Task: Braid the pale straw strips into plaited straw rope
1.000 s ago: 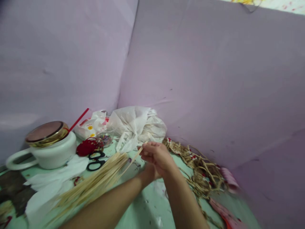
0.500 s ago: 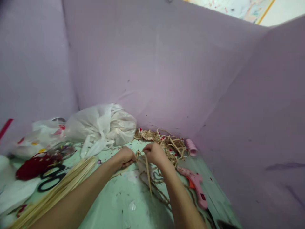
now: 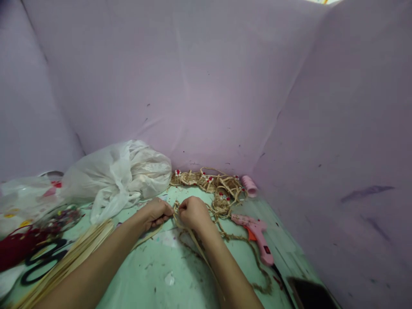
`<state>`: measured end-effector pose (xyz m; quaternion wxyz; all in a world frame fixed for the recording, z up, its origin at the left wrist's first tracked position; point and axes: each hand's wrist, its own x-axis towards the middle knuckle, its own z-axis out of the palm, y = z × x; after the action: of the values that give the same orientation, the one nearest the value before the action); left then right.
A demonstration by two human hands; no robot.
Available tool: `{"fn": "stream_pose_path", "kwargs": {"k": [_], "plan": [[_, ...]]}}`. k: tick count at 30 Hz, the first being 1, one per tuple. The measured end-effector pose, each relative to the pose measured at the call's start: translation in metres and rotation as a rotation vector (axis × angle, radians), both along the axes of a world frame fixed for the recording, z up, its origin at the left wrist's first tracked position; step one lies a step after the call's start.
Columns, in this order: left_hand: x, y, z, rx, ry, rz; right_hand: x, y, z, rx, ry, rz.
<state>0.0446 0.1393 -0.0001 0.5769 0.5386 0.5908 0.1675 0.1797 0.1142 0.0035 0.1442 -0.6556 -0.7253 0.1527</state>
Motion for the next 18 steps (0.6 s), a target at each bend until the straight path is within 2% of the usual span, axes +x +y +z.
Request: {"fn": "stream_pose_path", "kwargs": {"k": [3,8,13,18], "plan": [[-0.0002,0.0002,-0.0011,0.010,-0.010,0.003,-0.0016,0.0004,0.0024,0.024,-0.012,0.009],[-0.0001,-0.0005,-0.0012,0.024,-0.018,0.011,0.0005,0.0008,0.0034,-0.064,0.042,0.030],[0.0006,-0.0019,0.0008,0.028,0.004,0.013,0.0002,-0.0011,0.0033,-0.063,0.109,0.046],[0.0005,-0.0040,0.0034,0.068,0.026,-0.017,-0.0017,-0.0018,0.0063,-0.107,0.096,-0.014]]}}
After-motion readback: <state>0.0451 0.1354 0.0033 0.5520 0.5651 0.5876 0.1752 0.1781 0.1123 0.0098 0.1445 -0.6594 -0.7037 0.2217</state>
